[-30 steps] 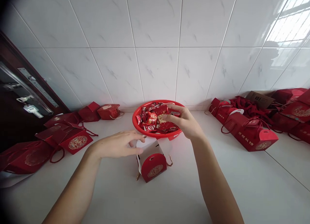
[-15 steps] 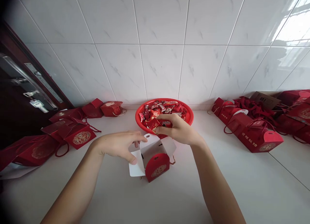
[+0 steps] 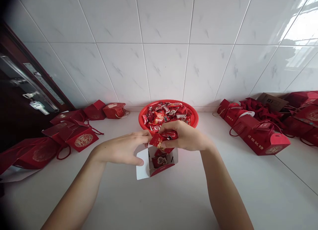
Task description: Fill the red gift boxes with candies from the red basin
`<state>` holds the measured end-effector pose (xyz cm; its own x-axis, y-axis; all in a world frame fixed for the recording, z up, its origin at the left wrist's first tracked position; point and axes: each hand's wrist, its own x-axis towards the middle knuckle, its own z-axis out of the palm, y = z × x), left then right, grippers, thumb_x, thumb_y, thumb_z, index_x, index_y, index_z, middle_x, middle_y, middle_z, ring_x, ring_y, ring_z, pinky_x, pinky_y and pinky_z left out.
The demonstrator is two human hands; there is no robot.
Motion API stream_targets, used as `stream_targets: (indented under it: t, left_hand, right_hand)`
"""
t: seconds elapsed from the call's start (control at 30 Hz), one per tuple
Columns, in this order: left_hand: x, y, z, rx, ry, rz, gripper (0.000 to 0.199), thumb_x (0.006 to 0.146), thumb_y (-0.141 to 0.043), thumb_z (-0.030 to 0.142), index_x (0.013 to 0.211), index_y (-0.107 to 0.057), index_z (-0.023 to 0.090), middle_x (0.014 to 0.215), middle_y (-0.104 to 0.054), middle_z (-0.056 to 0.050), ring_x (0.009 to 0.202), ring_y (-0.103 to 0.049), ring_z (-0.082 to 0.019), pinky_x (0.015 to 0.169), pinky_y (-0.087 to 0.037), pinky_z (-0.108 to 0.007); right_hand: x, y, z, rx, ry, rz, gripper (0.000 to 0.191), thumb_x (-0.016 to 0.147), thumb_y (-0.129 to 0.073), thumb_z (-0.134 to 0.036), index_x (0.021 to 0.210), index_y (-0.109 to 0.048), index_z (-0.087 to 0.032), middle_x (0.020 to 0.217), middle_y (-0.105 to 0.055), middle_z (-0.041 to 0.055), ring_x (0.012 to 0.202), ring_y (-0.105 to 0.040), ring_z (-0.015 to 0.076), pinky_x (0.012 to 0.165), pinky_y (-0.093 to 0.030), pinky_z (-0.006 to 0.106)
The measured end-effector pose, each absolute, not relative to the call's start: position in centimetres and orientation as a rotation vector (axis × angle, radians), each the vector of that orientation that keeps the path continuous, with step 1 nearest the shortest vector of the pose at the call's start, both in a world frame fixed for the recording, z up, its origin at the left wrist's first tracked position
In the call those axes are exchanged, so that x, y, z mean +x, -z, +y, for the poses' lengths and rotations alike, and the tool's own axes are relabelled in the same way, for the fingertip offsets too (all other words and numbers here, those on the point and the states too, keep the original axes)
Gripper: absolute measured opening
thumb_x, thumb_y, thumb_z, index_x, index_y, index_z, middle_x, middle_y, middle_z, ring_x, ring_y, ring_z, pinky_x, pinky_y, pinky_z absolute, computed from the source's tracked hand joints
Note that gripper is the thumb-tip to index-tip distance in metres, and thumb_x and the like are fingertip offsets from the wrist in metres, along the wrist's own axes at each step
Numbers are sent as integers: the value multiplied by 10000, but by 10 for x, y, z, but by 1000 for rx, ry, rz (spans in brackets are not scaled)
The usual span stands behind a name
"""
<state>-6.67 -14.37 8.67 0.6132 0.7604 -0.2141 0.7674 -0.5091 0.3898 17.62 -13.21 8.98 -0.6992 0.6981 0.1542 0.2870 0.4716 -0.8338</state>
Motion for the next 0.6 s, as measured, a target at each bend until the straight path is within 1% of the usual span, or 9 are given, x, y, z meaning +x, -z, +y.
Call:
stream_targets:
  t: [0.1, 0.17, 0.3, 0.4, 0.5, 0.6]
  left_hand:
    - [-70, -83, -135, 2357, 33, 1164, 729, 684, -769, 282, 1386, -574, 292, 1246, -609, -54, 1156, -582, -288, 896, -474, -312]
    - [-73, -80, -130, 2336, 22, 1157, 803, 679, -783, 290, 1440, -529, 304, 1245, -612, -52, 1177, -572, -294, 897, -470, -307]
    - [-76, -77, -125, 2308, 35, 1120, 801, 669, -781, 278, 1432, -540, 322, 1211, -644, -40, 1163, -578, -288, 867, -477, -296]
    - [-76, -76, -123, 2289, 48, 1126, 795, 671, -776, 284, 1431, -540, 289, 1226, -642, -51, 1139, -590, -278, 866, -479, -298]
    - [-76, -75, -124, 2286, 42, 1136, 779, 671, -773, 285, 1418, -552, 276, 1211, -652, -53, 1143, -590, -281, 871, -478, -301]
    - [-74, -74, -127, 2265, 42, 1141, 810, 684, -757, 274, 1456, -515, 285, 1257, -635, -51, 1114, -605, -266, 864, -482, -296]
  right_hand:
    - [176, -85, -130, -841, -1090, -2348, 125, 807, -730, -215, 925, -763, -239, 775, -722, -17, 669, -631, 145, 569, -469, 223]
    - [172, -80, -129, -797, -1038, -2411, 132, 803, -724, -197, 916, -770, -247, 742, -712, -21, 652, -615, 144, 559, -448, 226]
    - [163, -70, -125, -918, -781, -2366, 200, 762, -692, -101, 864, -770, -254, 661, -673, -21, 569, -532, 132, 521, -373, 238]
    - [161, -66, -124, -985, -674, -2273, 225, 727, -702, -96, 877, -750, -257, 700, -676, -4, 592, -539, 144, 529, -370, 247]
    - [162, -71, -127, -990, -706, -2173, 142, 751, -718, -191, 878, -688, -247, 785, -687, 11, 642, -569, 156, 547, -401, 254]
    - [162, -79, -133, -946, -924, -1991, 166, 749, -688, -218, 869, -575, -237, 844, -671, 3, 632, -597, 155, 556, -456, 267]
